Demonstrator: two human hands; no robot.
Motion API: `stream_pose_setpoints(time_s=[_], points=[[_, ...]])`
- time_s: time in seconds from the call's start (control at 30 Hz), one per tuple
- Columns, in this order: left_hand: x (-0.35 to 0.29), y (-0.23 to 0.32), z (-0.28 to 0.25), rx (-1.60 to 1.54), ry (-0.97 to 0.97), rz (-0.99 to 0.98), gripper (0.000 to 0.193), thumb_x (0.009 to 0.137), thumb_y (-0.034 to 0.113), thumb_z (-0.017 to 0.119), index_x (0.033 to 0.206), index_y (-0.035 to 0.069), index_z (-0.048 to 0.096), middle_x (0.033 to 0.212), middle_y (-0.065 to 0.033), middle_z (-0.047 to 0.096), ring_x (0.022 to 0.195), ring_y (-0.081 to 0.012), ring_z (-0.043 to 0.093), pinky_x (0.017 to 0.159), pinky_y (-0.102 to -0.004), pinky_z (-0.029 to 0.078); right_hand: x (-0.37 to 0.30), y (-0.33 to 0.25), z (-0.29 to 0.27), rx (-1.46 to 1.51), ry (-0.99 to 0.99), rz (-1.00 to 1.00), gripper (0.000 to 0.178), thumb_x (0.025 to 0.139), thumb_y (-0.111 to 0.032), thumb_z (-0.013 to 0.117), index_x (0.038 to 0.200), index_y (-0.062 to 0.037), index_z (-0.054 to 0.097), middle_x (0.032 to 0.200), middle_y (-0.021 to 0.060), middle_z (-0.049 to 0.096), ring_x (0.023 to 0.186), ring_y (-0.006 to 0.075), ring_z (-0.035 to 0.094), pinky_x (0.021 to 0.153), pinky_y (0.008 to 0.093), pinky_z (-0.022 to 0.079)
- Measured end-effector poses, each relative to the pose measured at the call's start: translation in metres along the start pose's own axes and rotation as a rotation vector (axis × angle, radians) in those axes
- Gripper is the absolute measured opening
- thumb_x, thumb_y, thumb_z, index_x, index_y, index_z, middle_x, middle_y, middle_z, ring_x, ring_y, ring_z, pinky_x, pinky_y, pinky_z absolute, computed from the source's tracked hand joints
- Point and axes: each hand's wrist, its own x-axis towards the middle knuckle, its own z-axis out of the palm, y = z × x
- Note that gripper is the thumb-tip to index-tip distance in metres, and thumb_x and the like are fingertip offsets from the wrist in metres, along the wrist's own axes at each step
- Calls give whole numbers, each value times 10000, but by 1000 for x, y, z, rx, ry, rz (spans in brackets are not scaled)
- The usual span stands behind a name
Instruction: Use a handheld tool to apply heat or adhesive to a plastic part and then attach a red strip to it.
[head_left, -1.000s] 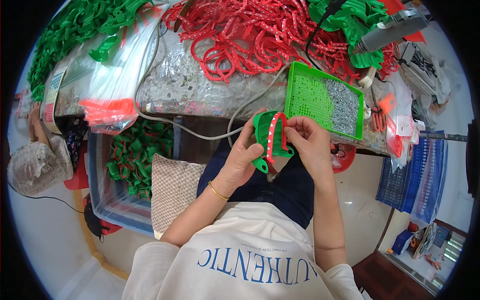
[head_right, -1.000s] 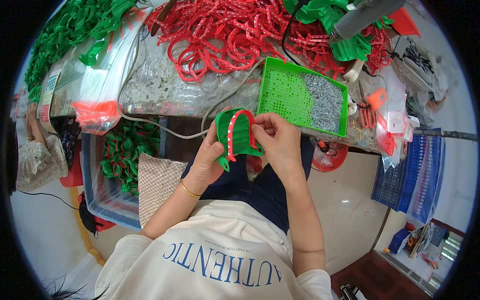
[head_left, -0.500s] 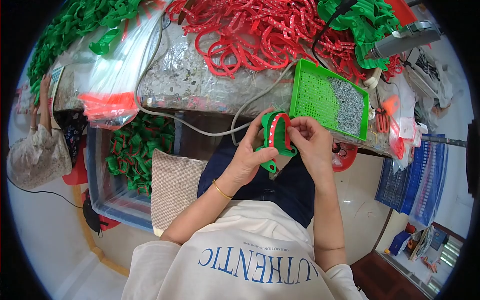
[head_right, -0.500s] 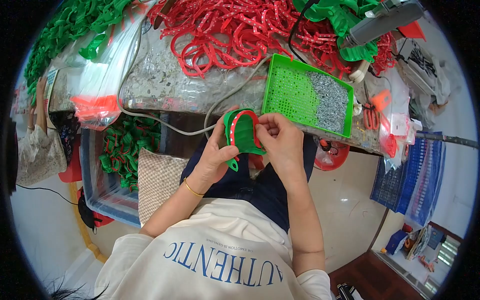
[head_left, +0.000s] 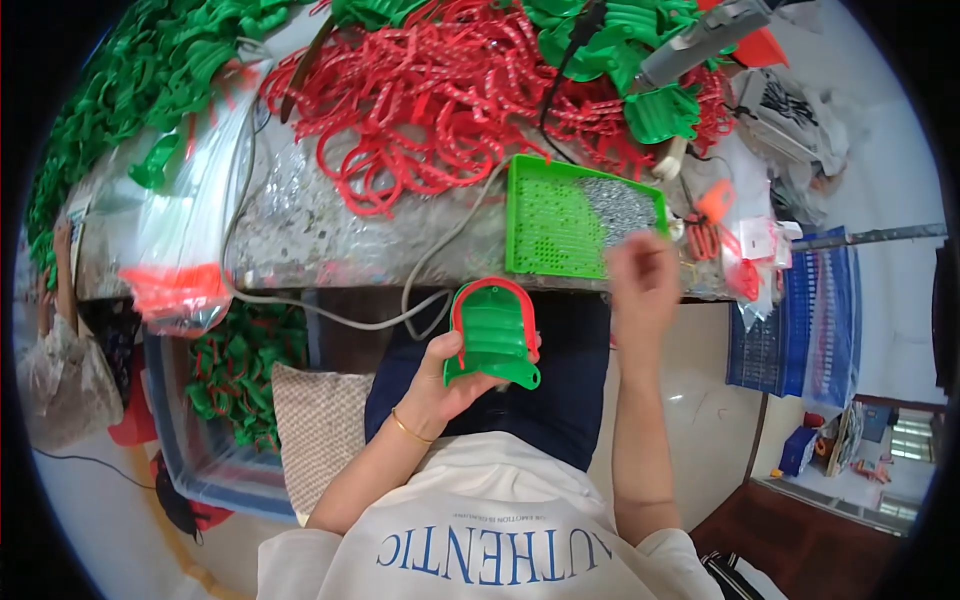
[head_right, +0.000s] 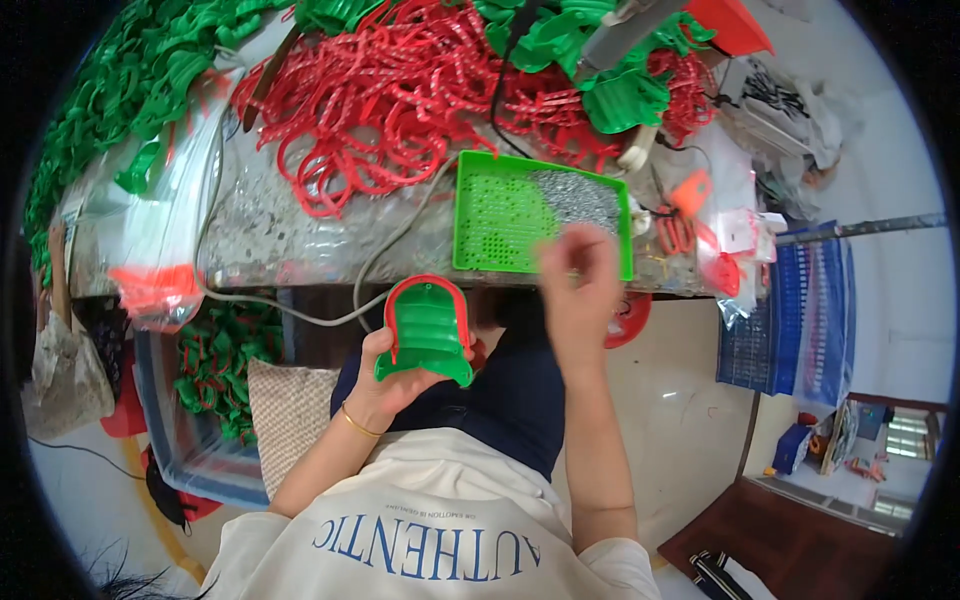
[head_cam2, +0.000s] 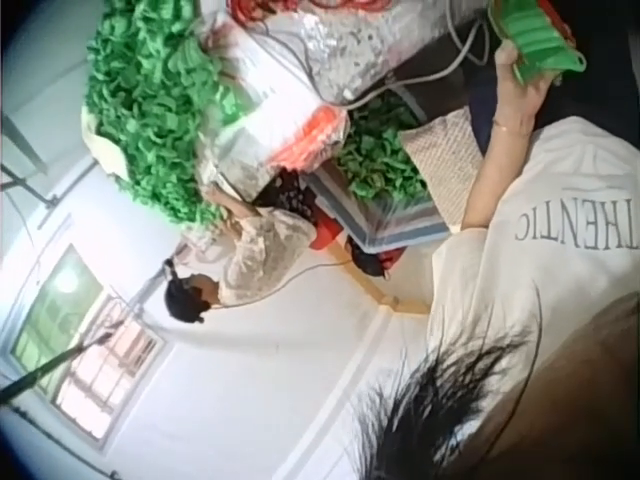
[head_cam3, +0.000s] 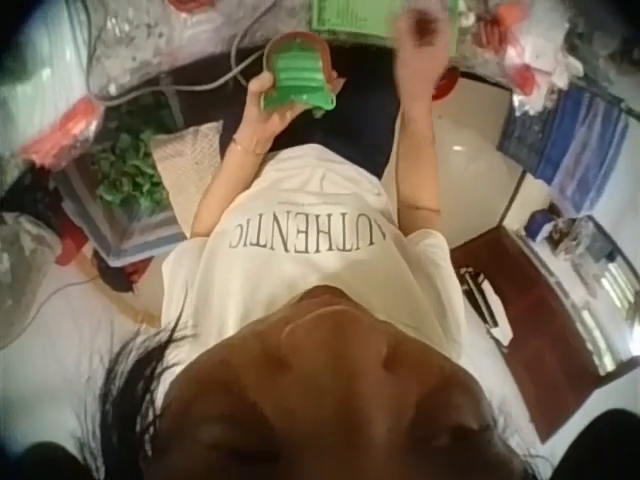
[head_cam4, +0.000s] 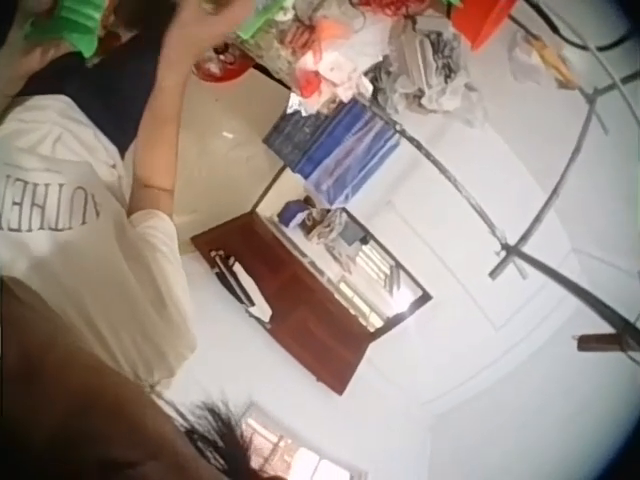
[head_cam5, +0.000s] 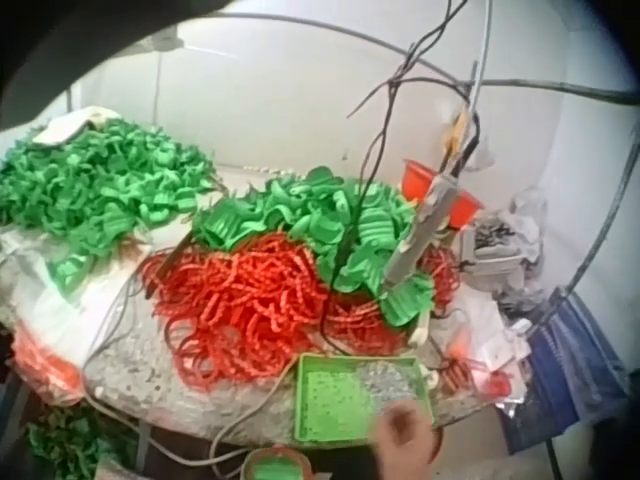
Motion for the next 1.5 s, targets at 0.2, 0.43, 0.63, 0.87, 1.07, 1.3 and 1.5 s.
stream_pose_setpoints(time_s=[0.2, 0.43, 0.63, 0.87, 1.07, 1.3, 1.5], points=[[11, -2, 14, -2, -37, -57, 788, 754, 415, 670, 1354, -12, 391, 1274, -230, 517, 1149, -358, 542, 993, -464, 434, 96, -64, -27, 36, 250, -259, 244, 888, -129, 629, 1104, -26, 580, 939, 17, 605, 815, 106, 555, 739, 226, 441], [14, 13, 25, 207, -18, 100, 826, 760, 433, 685, 1391, 25, 342, 1295, -189, 506, 1148, -308, 550, 996, -442, 432, 17, -68, 10, -463, -621, -89, 169, 875, -90, 627, 1020, -3, 627, 883, 52, 632, 762, 100, 590, 669, 237, 472], [22, 14, 23, 381, 38, 196, 924, 742, 387, 719, 1464, 90, 224, 1346, -138, 463, 1163, -274, 544, 988, -414, 440, -6, -41, 18, -315, -633, 213, 155, 870, -68, 621, 994, 26, 611, 811, 58, 642, 690, 93, 593, 645, 226, 478], [21, 15, 31, 375, 44, 290, 978, 746, 334, 755, 1494, 130, 158, 1393, -93, 419, 1250, -236, 468, 1039, -380, 388, -7, -43, 25, -107, -465, 297, 125, 864, -78, 622, 949, 13, 625, 795, 79, 660, 681, 126, 638, 622, 253, 508], [21, 11, 19, 346, 73, 317, 1019, 703, 337, 801, 1491, 146, 184, 1399, -63, 406, 1271, -199, 428, 1061, -352, 351, -12, -23, 25, 17, -557, 438, 113, 895, -35, 599, 987, 29, 588, 836, 15, 621, 711, 54, 570, 646, 193, 469], [20, 12, 23, 373, 72, 333, 1033, 688, 345, 813, 1489, 142, 194, 1387, -56, 403, 1267, -193, 416, 1063, -346, 338, -14, -13, 25, 26, -556, 465, 117, 895, -43, 608, 990, 21, 588, 852, 16, 622, 726, 52, 570, 662, 188, 471], [19, 13, 20, 375, 55, 328, 1028, 691, 327, 810, 1489, 128, 194, 1386, -54, 395, 1278, -191, 394, 1073, -343, 313, -15, -12, 27, 31, -560, 479, 109, 893, -40, 610, 982, 17, 588, 850, 13, 622, 715, 50, 567, 656, 189, 470]])
